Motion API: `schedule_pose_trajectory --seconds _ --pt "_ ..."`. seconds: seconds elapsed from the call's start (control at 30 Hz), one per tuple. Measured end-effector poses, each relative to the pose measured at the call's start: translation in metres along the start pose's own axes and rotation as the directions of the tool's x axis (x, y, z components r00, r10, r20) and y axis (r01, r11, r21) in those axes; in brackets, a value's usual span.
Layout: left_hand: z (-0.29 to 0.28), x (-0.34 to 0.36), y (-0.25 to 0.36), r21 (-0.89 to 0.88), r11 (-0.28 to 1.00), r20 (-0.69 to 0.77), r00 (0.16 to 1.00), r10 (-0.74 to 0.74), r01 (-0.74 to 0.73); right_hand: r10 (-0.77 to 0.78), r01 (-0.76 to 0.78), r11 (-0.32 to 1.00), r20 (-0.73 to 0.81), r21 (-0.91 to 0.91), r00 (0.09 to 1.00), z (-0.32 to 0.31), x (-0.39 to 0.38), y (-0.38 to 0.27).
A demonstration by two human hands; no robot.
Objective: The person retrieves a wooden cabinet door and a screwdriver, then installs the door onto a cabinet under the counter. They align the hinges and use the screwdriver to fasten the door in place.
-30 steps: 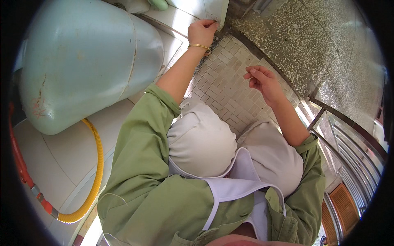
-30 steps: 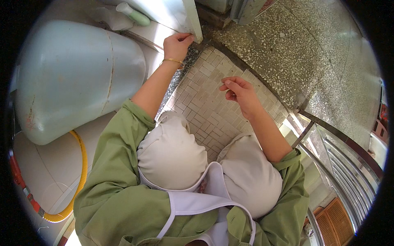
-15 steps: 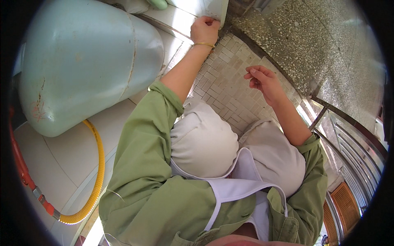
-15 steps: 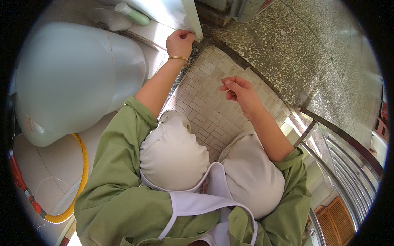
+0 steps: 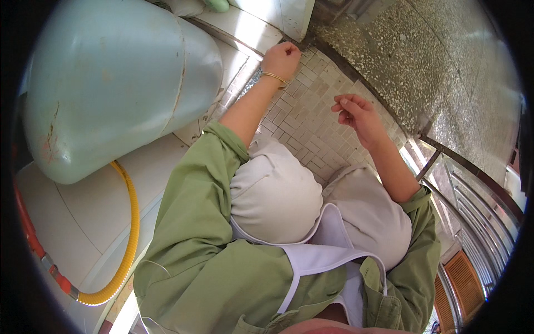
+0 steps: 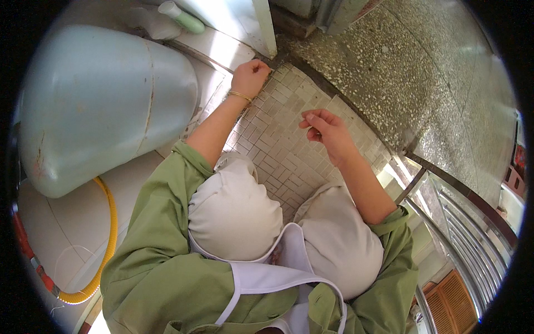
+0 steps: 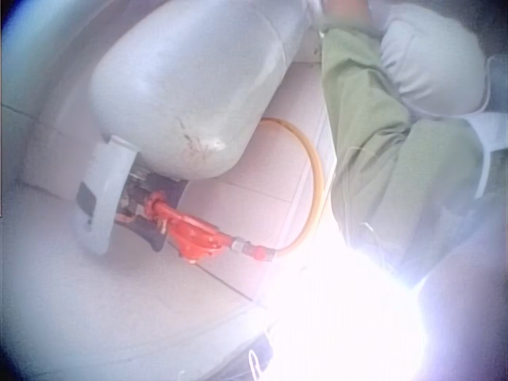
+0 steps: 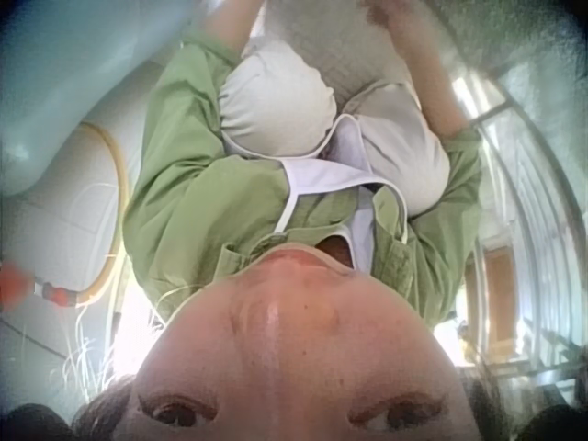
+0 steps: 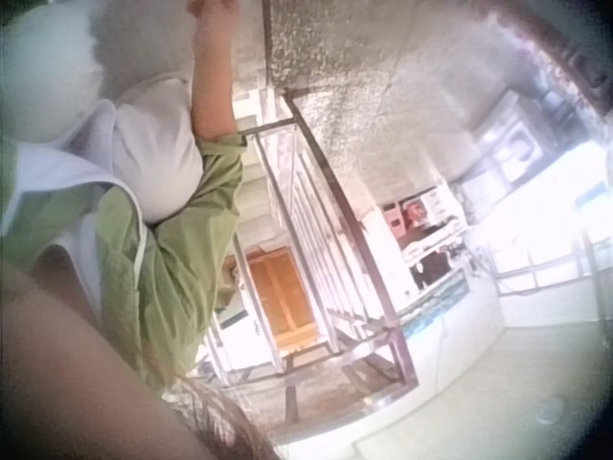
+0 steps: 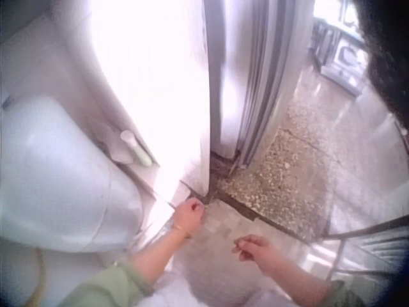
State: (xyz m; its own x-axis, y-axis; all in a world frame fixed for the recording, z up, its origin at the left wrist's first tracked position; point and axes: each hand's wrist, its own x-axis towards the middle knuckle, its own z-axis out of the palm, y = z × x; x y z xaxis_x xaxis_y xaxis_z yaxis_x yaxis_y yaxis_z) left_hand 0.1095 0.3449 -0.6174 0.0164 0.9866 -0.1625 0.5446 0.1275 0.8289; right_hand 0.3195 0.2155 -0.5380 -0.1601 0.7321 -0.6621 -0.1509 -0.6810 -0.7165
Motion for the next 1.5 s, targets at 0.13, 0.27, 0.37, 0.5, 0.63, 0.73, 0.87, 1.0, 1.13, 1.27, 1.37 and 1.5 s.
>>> schedule_pose_trajectory --seconds 0.13,0.27,0.37,0.5,0.63,0.73,0.87,1.0,1.13,1.27,1.37,1.5 --pt "-0.021 0.015 0.013 -0.022 0.995 -0.240 0.966 0.094 -0.102 -0.018 0.018 1.000 0.004 0.019 1.000 -0.002 0.001 0.002" --pt "-0.030 0.029 0.026 -0.527 0.828 -0.291 0.956 0.035 -0.190 -0.010 0.010 1.000 0.014 0.017 1.000 -0.001 0.001 0.003" --pt "-0.037 0.032 0.035 -0.525 0.840 -0.224 0.974 0.020 -0.138 -0.004 0.004 1.000 0.016 0.014 1.000 -0.001 0.001 0.003" --pt "-0.045 0.040 0.017 -0.399 0.915 -0.296 0.953 -0.059 -0.067 -0.002 0.002 1.000 0.007 0.009 1.000 0.000 0.000 0.002" --pt "-0.047 0.037 0.010 -0.402 0.914 -0.313 0.946 -0.086 -0.050 0.001 -0.001 1.000 0.003 0.005 1.000 -0.002 0.001 0.003" --pt "-0.042 0.041 0.020 -0.414 0.910 -0.205 0.977 -0.061 -0.030 0.001 -0.001 1.000 0.009 0.000 1.000 0.001 0.000 0.005" --pt "-0.042 0.051 -0.015 -0.001 0.997 -0.406 0.911 -0.074 0.080 0.005 -0.005 1.000 0.010 -0.005 1.000 -0.001 0.000 0.002" --pt "-0.038 0.035 -0.041 0.395 0.915 -0.281 0.959 0.040 0.078 0.002 -0.002 1.000 0.003 0.013 1.000 0.001 -0.002 0.003" --pt "-0.016 -0.009 -0.020 0.845 0.369 0.286 0.910 0.300 -0.387 0.003 -0.003 1.000 0.003 0.013 1.000 -0.001 -0.002 0.003" --pt "-0.001 -0.034 -0.028 0.697 0.411 0.372 0.787 0.492 -0.587 -0.007 0.008 1.000 -0.015 0.030 1.000 -0.005 -0.002 0.001" --pt "-0.006 -0.019 -0.018 0.861 0.426 0.177 0.949 0.261 -0.277 -0.024 0.023 1.000 0.011 0.019 1.000 -0.005 -0.001 0.000" --pt "-0.009 -0.024 -0.010 0.250 0.597 0.667 0.582 0.464 -0.762 -0.033 0.034 0.997 -0.006 0.063 0.999 -0.008 0.003 -0.005"
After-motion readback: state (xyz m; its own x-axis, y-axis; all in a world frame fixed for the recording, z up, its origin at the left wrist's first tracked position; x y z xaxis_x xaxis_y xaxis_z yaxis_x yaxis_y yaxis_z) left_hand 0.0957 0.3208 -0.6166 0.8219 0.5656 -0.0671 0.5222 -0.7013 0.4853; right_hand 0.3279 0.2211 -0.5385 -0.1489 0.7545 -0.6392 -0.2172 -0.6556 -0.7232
